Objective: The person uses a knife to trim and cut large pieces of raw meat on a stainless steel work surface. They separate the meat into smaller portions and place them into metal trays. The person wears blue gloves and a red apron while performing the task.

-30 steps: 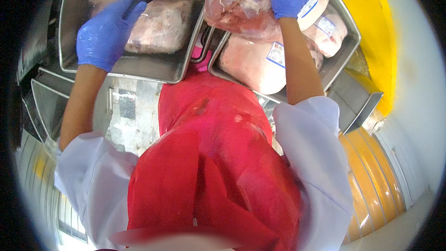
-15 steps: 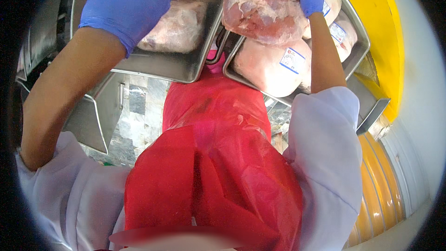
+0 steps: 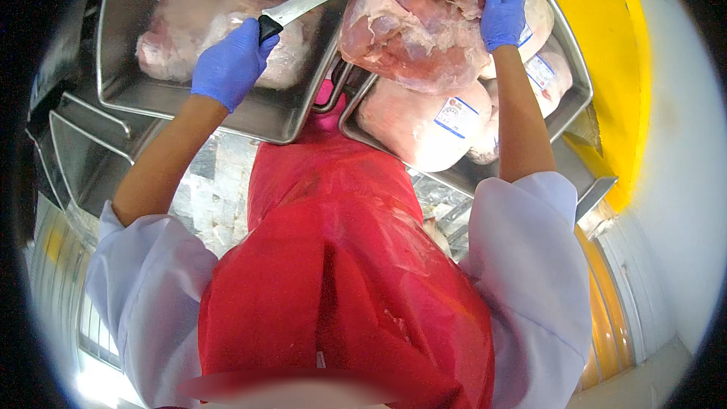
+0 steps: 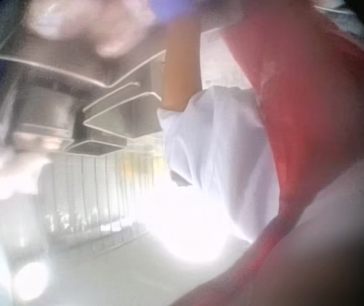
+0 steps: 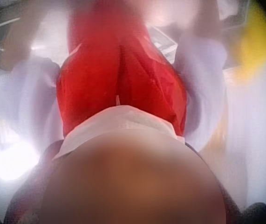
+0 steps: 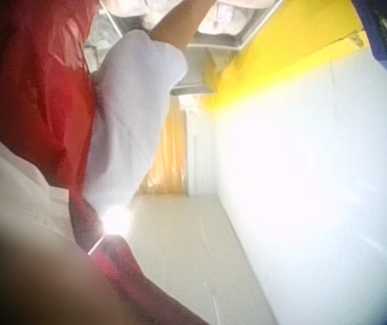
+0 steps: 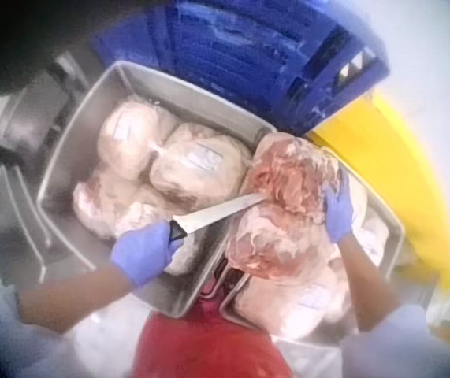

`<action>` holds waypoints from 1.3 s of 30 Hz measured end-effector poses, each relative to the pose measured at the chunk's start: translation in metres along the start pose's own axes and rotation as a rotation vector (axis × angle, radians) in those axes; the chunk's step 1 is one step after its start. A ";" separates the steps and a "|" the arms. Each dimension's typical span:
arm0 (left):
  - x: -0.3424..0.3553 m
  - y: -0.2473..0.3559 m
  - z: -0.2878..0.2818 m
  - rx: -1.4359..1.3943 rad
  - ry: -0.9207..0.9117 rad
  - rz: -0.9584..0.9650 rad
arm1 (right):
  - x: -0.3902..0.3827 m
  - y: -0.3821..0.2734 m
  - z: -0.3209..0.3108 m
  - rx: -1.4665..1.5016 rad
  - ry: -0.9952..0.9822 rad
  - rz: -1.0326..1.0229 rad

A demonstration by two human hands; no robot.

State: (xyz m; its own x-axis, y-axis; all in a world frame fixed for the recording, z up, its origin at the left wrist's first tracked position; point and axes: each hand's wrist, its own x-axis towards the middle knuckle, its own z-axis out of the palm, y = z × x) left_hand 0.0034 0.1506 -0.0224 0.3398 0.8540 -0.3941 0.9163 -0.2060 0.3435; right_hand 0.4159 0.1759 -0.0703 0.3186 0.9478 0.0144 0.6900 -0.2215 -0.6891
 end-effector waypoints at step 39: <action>-0.016 0.031 0.102 -0.613 -0.125 -0.197 | 0.004 0.021 -0.003 0.055 -0.029 -0.026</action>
State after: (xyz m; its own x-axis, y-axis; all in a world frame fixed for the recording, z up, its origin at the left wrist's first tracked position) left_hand 0.0481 0.0812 -0.0924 0.2340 0.7783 -0.5827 0.6895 0.2897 0.6638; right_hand 0.4341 0.1747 -0.0829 0.2817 0.9594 0.0124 0.6605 -0.1845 -0.7278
